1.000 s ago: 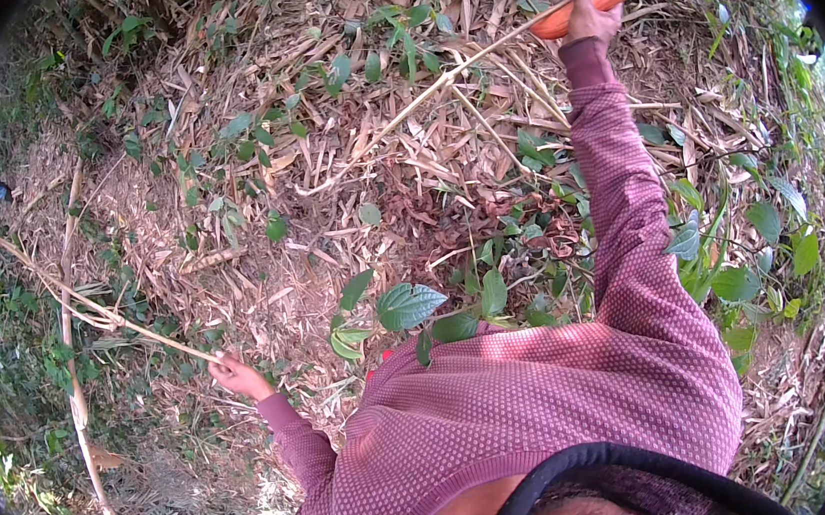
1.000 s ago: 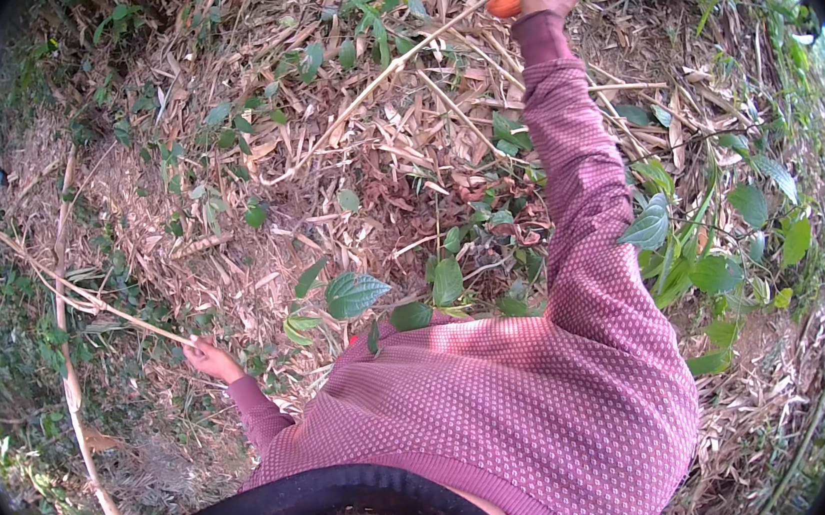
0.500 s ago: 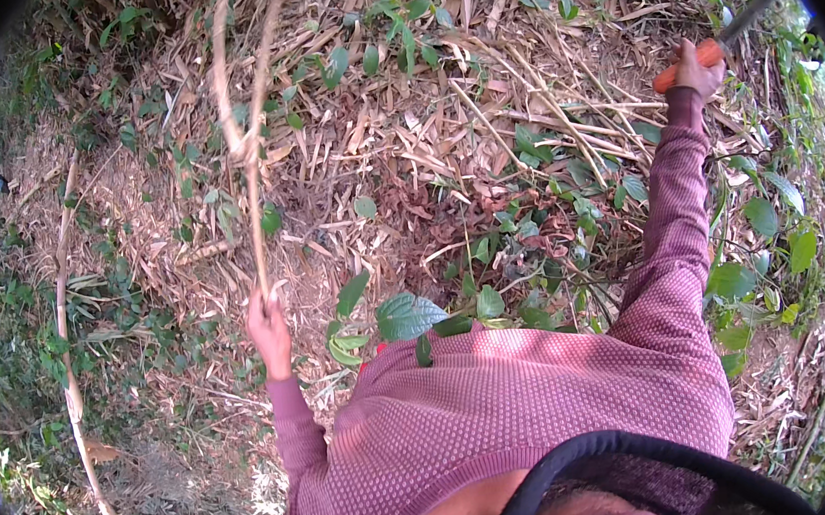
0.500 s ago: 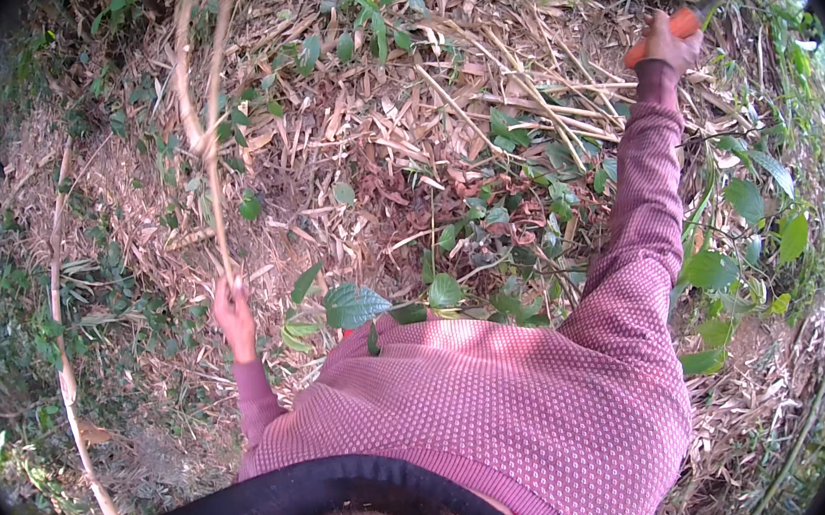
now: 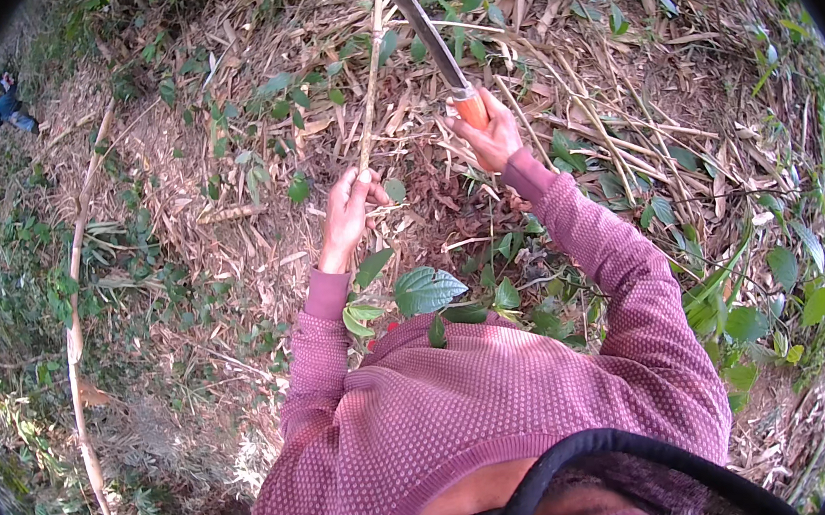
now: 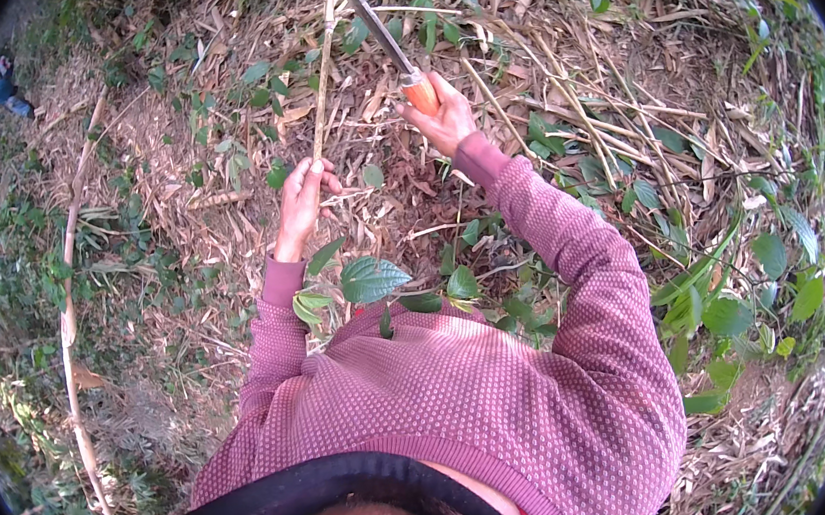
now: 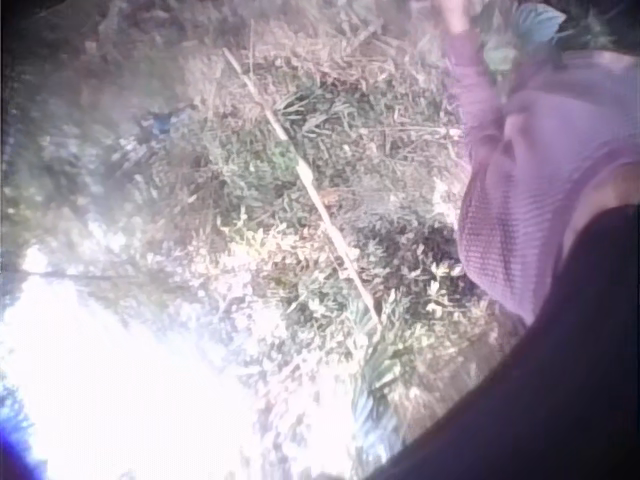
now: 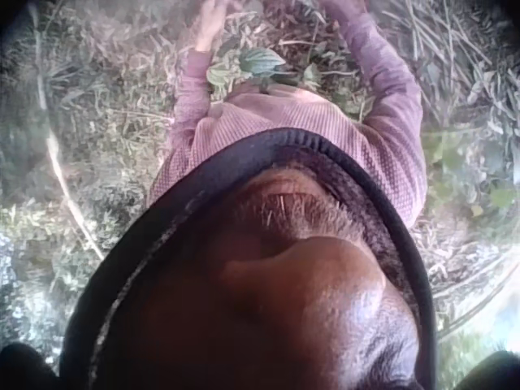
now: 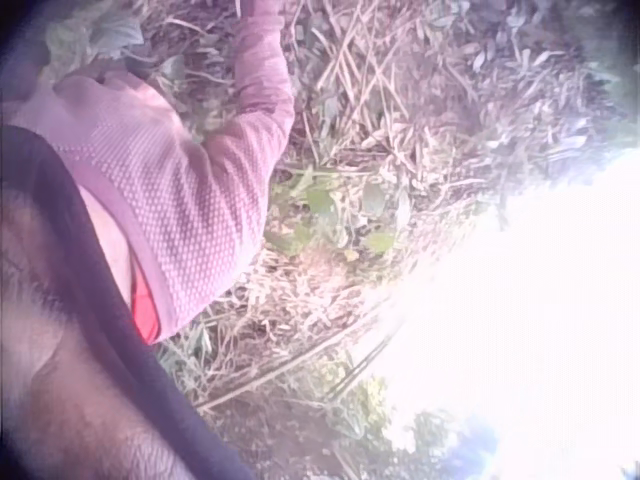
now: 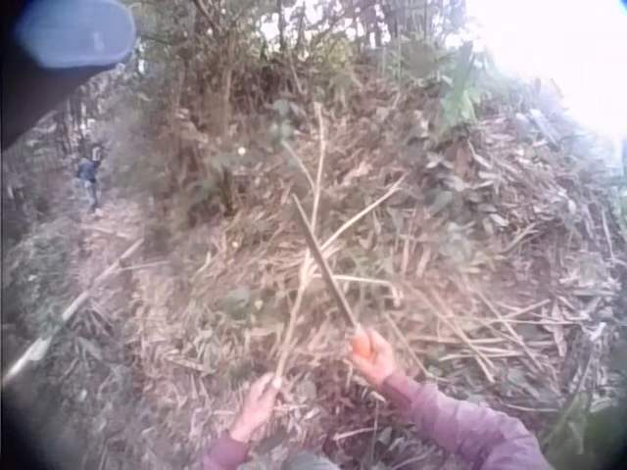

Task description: The person uses a machete to cut long, thin sticks into smaller pieces. They hold the sticks with their left hand and repeatedly strike them with the machete in their right hand, dropping the cut pieces onto the ground.

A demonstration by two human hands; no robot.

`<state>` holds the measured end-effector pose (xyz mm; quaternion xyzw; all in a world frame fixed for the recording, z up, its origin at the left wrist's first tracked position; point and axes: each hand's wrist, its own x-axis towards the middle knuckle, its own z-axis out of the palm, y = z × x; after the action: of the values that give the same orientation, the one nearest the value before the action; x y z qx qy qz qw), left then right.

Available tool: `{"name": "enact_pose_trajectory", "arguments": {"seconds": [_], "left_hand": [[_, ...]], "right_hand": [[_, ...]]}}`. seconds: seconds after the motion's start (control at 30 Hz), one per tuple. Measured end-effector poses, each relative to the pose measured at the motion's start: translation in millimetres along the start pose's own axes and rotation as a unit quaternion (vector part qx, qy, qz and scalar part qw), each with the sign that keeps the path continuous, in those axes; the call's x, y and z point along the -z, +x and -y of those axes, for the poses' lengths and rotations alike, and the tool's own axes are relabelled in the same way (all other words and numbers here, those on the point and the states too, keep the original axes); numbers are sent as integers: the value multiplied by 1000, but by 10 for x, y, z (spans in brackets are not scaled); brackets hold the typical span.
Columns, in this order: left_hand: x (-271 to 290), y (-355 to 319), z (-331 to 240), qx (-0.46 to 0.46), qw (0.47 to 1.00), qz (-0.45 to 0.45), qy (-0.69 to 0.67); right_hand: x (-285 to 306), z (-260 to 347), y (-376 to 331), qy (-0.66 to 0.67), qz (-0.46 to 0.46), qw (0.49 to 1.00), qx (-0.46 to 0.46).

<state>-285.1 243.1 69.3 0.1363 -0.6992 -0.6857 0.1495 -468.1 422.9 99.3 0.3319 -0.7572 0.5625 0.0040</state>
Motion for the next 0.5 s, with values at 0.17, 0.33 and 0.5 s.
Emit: {"name": "enact_pose_trajectory", "arguments": {"seconds": [0.17,0.33,0.5], "left_hand": [[153,-263,188,75,988,19,-132],[242,-499,405,104,972,93,-190],[223,-670,553,115,984,39,-132]], "right_hand": [[-681,48,141,149,25,988,-12],[-1361,127,18,298,46,952,-61],[-1676,100,-183,413,46,908,-63]]}}
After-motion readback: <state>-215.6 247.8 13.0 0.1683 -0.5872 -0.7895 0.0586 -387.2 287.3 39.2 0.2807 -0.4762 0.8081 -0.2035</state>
